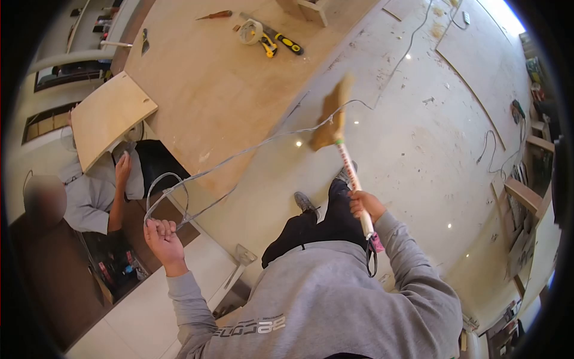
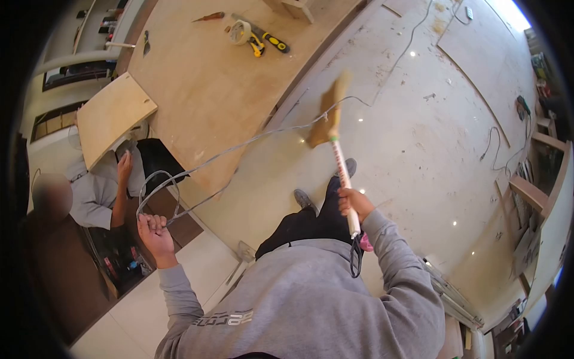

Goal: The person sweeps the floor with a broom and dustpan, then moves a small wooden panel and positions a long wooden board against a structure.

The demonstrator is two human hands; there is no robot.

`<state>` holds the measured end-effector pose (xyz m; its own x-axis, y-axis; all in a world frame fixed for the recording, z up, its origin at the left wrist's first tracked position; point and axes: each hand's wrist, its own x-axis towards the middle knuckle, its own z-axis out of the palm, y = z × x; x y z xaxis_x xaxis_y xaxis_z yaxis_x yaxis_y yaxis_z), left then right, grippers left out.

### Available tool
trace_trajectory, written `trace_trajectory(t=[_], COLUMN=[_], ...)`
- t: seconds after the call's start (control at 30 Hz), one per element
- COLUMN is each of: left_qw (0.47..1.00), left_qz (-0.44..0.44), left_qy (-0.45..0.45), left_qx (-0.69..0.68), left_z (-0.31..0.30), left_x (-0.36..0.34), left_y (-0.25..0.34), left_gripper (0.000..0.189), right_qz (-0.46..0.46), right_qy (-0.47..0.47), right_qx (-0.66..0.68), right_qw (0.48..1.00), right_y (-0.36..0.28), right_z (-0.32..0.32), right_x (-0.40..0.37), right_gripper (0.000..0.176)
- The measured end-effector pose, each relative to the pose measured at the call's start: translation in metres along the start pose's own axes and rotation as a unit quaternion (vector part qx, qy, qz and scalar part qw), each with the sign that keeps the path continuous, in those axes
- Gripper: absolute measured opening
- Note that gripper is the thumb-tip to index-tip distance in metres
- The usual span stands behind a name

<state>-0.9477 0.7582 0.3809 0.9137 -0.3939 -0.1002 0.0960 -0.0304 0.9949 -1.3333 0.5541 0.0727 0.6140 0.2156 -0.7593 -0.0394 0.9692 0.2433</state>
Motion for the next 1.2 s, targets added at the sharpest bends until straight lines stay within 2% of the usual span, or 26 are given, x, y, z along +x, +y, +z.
trace_trajectory(t=[0.07, 0.13, 0.2, 0.33, 0.4, 0.5, 0.53, 0.57, 0.63, 0.67, 0.73, 0.77, 0.83, 0.9, 0.93, 0.97, 1.03, 1.1, 1.13, 1.17, 1.2], left_qw=[1.0, 0.999, 0.998, 0.994, 0.995, 0.997, 0.996, 0.996, 0.991, 0.991, 0.992, 0.992, 0.995, 0.996, 0.996, 0.996, 0.995, 0.995, 0.993, 0.992, 0.991], left_qz=[-0.001, -0.005, -0.011, -0.019, -0.022, -0.02, -0.017, -0.02, -0.026, -0.025, -0.026, -0.025, -0.026, -0.025, -0.03, -0.035, -0.035, -0.03, -0.036, -0.04, -0.047], left_qy=[-0.016, -0.028, -0.04, -0.059, -0.035, 0.03, 0.069, 0.071, 0.126, 0.126, 0.124, 0.119, 0.096, 0.074, 0.064, 0.055, 0.043, 0.026, 0.029, 0.034, 0.066], left_qx=[0.006, 0.019, 0.052, 0.089, 0.086, 0.067, 0.059, 0.054, 0.046, 0.043, 0.023, 0.015, -0.014, -0.045, -0.053, -0.061, -0.077, -0.096, -0.106, -0.116, -0.11], left_z=[0.008, 0.016, 0.027, 0.029, 0.022, 0.017, 0.015, 0.013, 0.009, 0.007, -0.011, -0.021, -0.034, -0.034, -0.034, -0.034, -0.035, -0.03, -0.028, -0.025, -0.027], left_x=[0.007, 0.007, 0.008, 0.005, 0.003, 0.008, 0.011, 0.014, 0.024, 0.031, 0.058, 0.072, 0.095, 0.112, 0.121, 0.127, 0.14, 0.158, 0.164, 0.169, 0.174], left_y=[-0.002, -0.001, -0.001, 0.006, 0.009, 0.01, 0.01, 0.01, 0.012, 0.013, 0.017, 0.017, 0.018, 0.018, 0.02, 0.02, 0.019, 0.018, 0.019, 0.017, 0.016], left_gripper=[0.025, 0.025, 0.024, 0.024, 0.025, 0.027, 0.029, 0.029, 0.03, 0.031, 0.031, 0.031, 0.03, 0.03, 0.031, 0.032, 0.033, 0.035, 0.036, 0.037, 0.038], right_qz=[0.031, 0.05, 0.072, 0.072, -0.008, -0.064, -0.072, -0.102, -0.125, -0.131, -0.156, -0.181, -0.167, -0.156, -0.122, -0.128, -0.016, 0.077, 0.073, 0.069, 0.115], right_qy=[-0.03, -0.085, -0.09, -0.011, 0.052, 0.011, -0.003, -0.008, 0.026, 0.03, 0.161, 0.201, 0.243, 0.193, 0.163, 0.164, 0.056, -0.051, -0.084, -0.085, -0.089], right_qx=[0.018, 0.013, 0.027, 0.056, 0.015, 0.176, 0.196, 0.199, 0.192, 0.186, 0.055, 0.039, 0.001, 0.006, 0.038, 0.034, 0.088, 0.2, 0.206, 0.195, 0.22], right_qw=[0.999, 0.995, 0.993, 0.996, 0.998, 0.982, 0.978, 0.975, 0.973, 0.973, 0.973, 0.962, 0.956, 0.969, 0.978, 0.978, 0.994, 0.975, 0.972, 0.975, 0.965], right_y=[0.007, -0.003, -0.016, -0.064, -0.096, -0.147, -0.16, -0.168, -0.183, -0.188, -0.188, -0.173, -0.149, -0.133, -0.129, -0.127, -0.127, -0.131, -0.134, -0.143, -0.154], right_z=[0.007, -0.009, -0.019, -0.032, -0.051, -0.107, -0.118, -0.12, -0.122, -0.117, -0.086, -0.063, -0.012, 0.026, 0.05, 0.059, 0.074, 0.077, 0.089, 0.091, 0.091], right_x=[0.022, 0.084, 0.15, 0.224, 0.204, 0.162, 0.145, 0.124, 0.096, 0.091, 0.09, 0.097, 0.086, 0.058, 0.04, 0.032, 0.02, 0.027, 0.029, 0.042, 0.065], right_gripper=[0.007, 0.01, 0.011, 0.012, 0.011, 0.013, 0.015, 0.016, 0.014, 0.014, 0.012, 0.012, 0.014, 0.015, 0.014, 0.014, 0.01, 0.013, 0.018, 0.018, 0.019])
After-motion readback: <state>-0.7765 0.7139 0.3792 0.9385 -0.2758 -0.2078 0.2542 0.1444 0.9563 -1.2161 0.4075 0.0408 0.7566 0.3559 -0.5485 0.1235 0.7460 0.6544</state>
